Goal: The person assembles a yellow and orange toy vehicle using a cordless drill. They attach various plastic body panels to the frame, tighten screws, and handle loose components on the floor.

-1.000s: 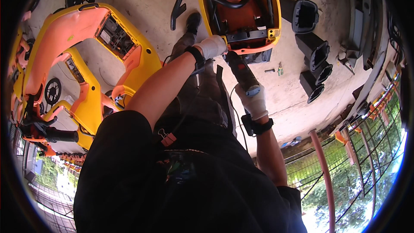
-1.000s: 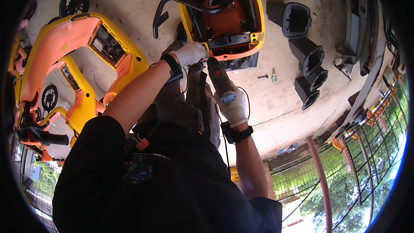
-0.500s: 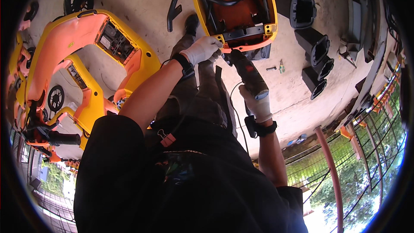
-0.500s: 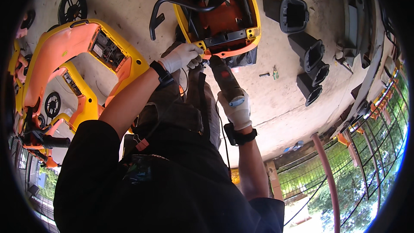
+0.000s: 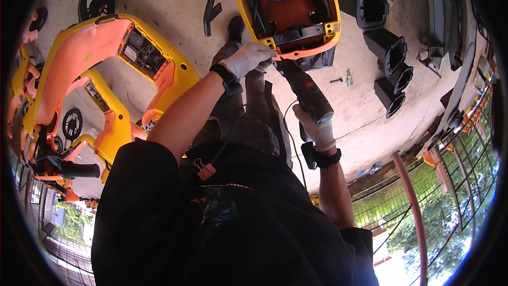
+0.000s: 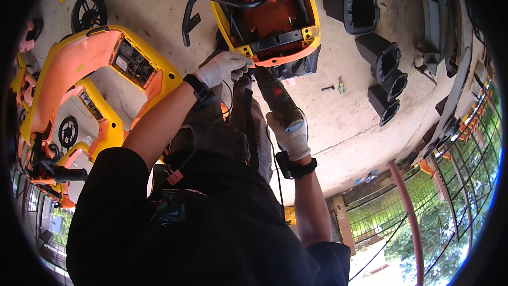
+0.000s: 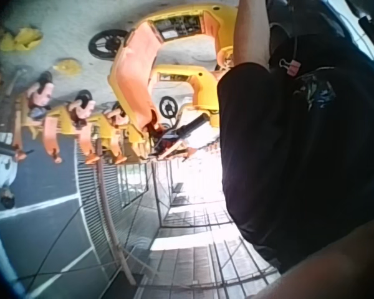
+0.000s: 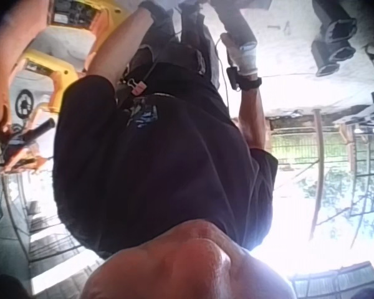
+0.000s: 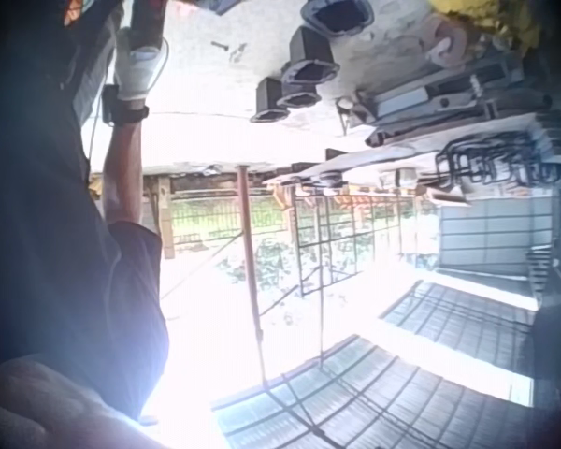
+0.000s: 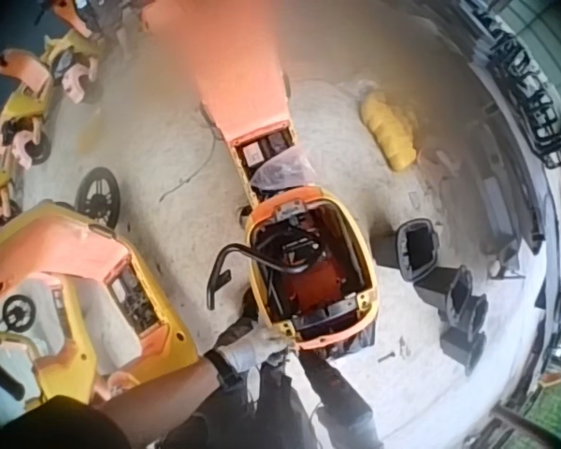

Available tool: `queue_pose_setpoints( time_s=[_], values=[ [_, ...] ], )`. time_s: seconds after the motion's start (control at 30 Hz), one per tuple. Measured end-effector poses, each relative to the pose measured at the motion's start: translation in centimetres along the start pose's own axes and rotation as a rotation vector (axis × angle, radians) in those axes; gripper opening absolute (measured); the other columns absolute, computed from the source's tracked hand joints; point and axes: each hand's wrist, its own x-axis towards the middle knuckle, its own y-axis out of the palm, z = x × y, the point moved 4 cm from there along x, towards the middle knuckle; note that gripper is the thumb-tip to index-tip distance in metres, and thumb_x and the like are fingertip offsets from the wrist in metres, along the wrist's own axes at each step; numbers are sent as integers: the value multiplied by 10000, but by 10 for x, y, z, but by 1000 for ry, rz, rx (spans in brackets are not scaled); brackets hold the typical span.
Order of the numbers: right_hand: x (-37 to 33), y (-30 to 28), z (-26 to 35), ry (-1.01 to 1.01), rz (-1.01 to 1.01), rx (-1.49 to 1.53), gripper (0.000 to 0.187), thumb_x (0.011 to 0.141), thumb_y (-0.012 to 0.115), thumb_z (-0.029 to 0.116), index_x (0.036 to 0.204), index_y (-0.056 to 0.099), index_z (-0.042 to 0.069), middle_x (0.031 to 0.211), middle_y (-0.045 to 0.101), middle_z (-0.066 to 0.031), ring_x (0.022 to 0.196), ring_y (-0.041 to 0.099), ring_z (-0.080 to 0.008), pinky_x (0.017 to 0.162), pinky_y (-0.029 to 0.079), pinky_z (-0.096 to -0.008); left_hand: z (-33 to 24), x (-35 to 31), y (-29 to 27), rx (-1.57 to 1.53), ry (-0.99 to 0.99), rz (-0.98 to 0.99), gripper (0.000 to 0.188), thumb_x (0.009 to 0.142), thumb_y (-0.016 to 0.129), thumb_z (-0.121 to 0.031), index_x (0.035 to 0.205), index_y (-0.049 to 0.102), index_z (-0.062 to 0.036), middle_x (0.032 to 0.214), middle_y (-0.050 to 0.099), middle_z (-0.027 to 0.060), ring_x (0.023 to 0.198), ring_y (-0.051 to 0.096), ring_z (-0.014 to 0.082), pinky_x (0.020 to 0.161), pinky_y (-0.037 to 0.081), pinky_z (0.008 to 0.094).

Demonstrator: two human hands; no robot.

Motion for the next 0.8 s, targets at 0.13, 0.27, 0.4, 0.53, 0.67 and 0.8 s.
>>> queue_pose_setpoints(
  time_s=[0.13,0.27,0.4,0.53,0.67,0.8],
  values=[
    [-1,2,7,-28,-3,21,194,800,734,114,958,671,21,736,678,-61,635,625,-151,606,498,-310,6,4,-3,-20,34,23,200,975,519,-72,1065,676,13,873,649,35,724,604,99,657,512,238],
    [-1,3,9,-22,28,43,217,802,733,111,991,677,18,794,697,-70,682,650,-161,641,513,-309,5,1,-4,-98,11,50,196,967,530,-50,1102,657,14,907,658,47,755,624,107,694,530,245],
    [0,4,9,1,53,42,262,801,727,98,1044,676,12,869,711,-88,756,672,-168,693,524,-308,7,0,-6,-137,-18,44,180,969,552,-65,1101,648,11,915,658,53,766,627,110,703,529,243],
    [1,5,22,-42,41,80,170,794,716,30,956,665,40,801,626,20,708,563,-72,646,479,-269,8,-2,-7,-197,-9,72,158,974,559,-83,1071,641,10,903,653,56,749,615,113,688,522,239],
    [1,5,24,-37,33,100,178,790,720,31,959,667,37,801,631,16,711,570,-76,659,485,-266,6,-5,-5,-233,-6,81,147,978,568,-109,1034,631,11,869,640,53,713,593,114,664,508,235],
    [1,4,25,-23,48,97,199,791,724,42,981,666,34,810,638,8,720,580,-84,669,491,-271,4,-5,-7,-223,3,166,160,981,580,-144,1007,629,7,832,626,44,683,577,113,636,495,225]
  ],
)
